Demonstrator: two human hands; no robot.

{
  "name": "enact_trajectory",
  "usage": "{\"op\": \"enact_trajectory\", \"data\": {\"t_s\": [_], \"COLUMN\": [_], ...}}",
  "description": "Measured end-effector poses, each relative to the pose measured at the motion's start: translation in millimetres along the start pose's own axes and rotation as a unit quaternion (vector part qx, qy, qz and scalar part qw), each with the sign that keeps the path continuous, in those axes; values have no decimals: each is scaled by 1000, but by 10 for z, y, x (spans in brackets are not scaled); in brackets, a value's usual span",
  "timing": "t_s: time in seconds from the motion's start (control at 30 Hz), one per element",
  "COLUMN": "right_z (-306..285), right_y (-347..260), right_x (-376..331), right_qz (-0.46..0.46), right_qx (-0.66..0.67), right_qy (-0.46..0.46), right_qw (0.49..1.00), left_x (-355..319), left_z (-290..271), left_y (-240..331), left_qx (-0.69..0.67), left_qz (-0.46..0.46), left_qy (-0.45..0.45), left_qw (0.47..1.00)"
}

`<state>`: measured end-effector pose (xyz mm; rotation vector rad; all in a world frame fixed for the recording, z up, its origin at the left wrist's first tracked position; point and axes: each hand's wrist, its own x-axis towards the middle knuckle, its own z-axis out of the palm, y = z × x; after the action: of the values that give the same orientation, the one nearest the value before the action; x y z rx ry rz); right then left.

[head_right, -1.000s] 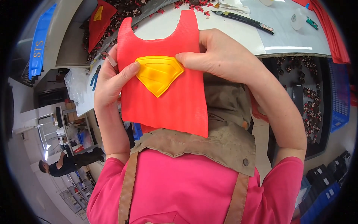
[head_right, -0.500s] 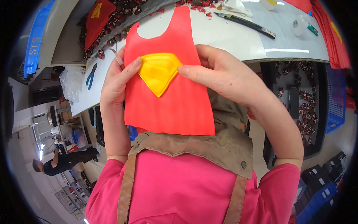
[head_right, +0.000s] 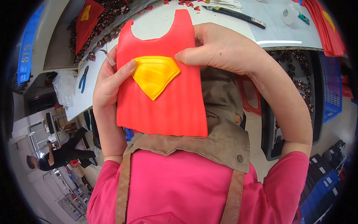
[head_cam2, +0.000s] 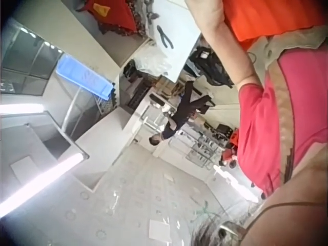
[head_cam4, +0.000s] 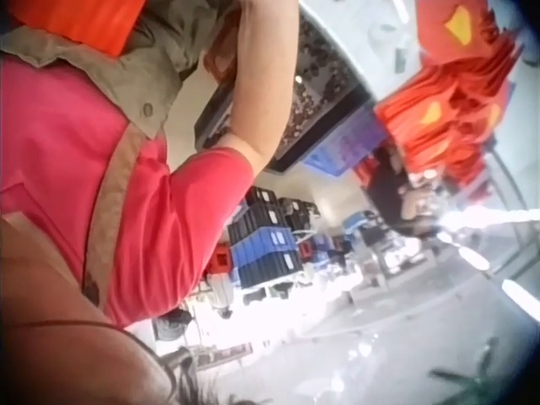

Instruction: Apply glue to yellow logos and attach them to small red fabric toy capes.

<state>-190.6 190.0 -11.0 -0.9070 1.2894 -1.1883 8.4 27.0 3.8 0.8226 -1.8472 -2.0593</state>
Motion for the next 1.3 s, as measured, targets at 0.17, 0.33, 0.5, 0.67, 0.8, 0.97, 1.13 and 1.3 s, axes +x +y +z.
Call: {"op": "enact_trajectory", "data": {"t_s": [0.17, 0.33, 0.5, 0.67, 0.8, 0.97, 1.13, 1.3], "right_z": [12, 12, 37, 36, 8, 0, 25, 34], "right_y": [10, 79, 130, 138, 114, 116, 87, 87], "right_x": [-3, 19, 56, 2, -59, -73, -116, -187], "right_qz": [0, -5, 34, 42, 13, 4, -31, -31], "right_qx": [24, 22, 102, 105, 28, -4, -23, -5], "right_qy": [-1, -6, 29, 54, 28, 21, 5, 1], "right_qw": [1000, 1000, 994, 992, 999, 1000, 999, 999], "left_x": [21, 9, 44, 44, 0, -10, -18, -12], "left_z": [10, 4, 2, 27, 84, 114, 128, 127], "left_y": [-1, -21, -61, -69, -59, -32, -45, -70], "left_qx": [-8, -1, -34, -21, -13, -3, 2, 7], "left_qz": [1, -6, -30, -40, -29, -12, -10, -20], "left_qy": [-4, -3, 1, 13, 15, 1, 1, 5], "left_qw": [1000, 1000, 999, 999, 999, 1000, 1000, 1000]}}
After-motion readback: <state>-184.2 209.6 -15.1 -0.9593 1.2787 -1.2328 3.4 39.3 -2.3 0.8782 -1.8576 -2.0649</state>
